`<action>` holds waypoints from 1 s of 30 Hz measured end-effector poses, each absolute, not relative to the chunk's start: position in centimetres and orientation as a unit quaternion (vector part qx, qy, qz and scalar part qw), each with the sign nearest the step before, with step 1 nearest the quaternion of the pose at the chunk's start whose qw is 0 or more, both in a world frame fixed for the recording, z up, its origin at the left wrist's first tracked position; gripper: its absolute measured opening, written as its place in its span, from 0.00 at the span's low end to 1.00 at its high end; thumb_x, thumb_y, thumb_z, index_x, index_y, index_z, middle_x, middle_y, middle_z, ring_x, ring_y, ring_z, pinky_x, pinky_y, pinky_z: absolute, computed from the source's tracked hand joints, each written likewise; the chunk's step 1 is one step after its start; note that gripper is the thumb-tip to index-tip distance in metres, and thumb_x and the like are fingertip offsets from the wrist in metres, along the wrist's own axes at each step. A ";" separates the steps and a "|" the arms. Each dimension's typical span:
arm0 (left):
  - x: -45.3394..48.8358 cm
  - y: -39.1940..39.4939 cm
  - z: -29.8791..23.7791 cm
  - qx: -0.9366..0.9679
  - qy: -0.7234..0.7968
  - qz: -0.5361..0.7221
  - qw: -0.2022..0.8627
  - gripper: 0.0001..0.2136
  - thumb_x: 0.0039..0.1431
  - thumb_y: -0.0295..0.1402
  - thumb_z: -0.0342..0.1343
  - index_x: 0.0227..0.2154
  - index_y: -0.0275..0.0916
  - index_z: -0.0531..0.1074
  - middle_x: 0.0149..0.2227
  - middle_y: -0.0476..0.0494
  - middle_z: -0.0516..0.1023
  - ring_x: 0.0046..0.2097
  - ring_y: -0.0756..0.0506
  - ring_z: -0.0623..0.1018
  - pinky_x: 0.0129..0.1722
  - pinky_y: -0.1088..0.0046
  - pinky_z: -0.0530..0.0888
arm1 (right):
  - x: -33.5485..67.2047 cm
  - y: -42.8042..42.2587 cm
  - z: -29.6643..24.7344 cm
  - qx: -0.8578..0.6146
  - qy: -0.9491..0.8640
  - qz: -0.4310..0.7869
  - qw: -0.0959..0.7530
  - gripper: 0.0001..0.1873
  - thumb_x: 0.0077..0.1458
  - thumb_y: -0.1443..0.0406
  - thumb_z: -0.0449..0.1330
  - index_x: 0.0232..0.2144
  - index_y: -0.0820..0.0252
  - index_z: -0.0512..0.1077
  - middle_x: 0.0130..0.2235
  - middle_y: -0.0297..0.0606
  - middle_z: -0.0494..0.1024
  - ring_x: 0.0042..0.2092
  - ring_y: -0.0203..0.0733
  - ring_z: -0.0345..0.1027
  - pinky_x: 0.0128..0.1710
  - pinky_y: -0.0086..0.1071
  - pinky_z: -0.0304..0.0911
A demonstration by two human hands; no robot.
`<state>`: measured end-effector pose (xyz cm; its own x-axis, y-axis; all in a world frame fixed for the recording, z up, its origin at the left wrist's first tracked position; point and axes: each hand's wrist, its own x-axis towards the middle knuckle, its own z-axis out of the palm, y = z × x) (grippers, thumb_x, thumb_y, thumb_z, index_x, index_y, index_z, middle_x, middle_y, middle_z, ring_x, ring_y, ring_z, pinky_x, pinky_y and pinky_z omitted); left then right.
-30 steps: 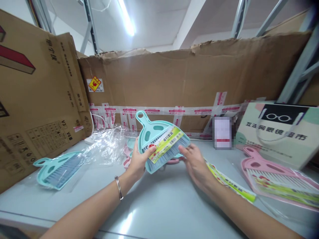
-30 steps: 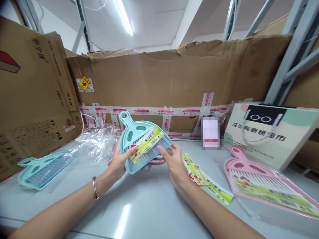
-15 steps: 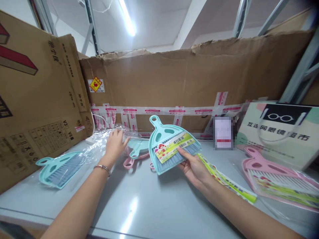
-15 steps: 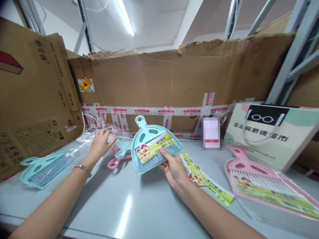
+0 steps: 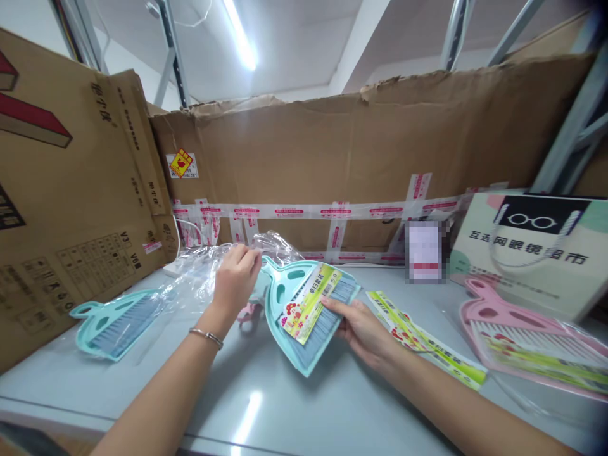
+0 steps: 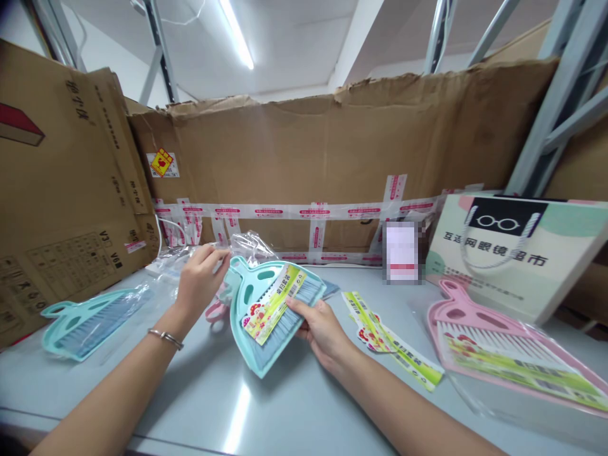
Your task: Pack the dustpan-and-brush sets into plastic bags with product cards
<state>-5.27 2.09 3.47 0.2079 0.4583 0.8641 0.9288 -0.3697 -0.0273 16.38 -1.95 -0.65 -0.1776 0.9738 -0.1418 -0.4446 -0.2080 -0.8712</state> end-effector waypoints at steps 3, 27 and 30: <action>-3.8 1.2 3.0 -0.756 -0.413 -0.439 0.255 0.10 0.60 0.32 0.45 0.34 0.41 0.73 0.28 0.45 0.70 0.33 0.47 0.69 0.36 0.71 0.67 | 16.2 -1.9 -1.0 -0.367 -0.349 0.688 0.519 0.11 0.42 0.67 0.66 0.31 0.61 0.73 0.31 0.38 0.79 0.32 0.40 0.74 0.31 0.31 0.70; -0.6 -0.7 2.6 -0.549 -0.496 -0.592 -0.320 0.31 0.48 0.43 0.59 0.54 0.41 0.57 0.55 0.33 0.62 0.53 0.36 0.68 0.47 0.56 0.68 | 16.5 -1.1 -0.5 -0.289 -0.216 0.677 0.642 0.14 0.42 0.71 0.65 0.35 0.57 0.73 0.32 0.33 0.80 0.34 0.40 0.74 0.32 0.29 0.72; 0.8 -0.9 1.6 -0.534 -0.428 -0.501 -0.529 0.27 0.47 0.41 0.60 0.49 0.38 0.62 0.49 0.33 0.70 0.49 0.37 0.72 0.46 0.58 0.70 | 16.2 -1.3 -0.5 -0.289 -0.233 0.681 0.631 0.14 0.41 0.70 0.66 0.35 0.57 0.72 0.33 0.34 0.80 0.35 0.41 0.74 0.32 0.30 0.72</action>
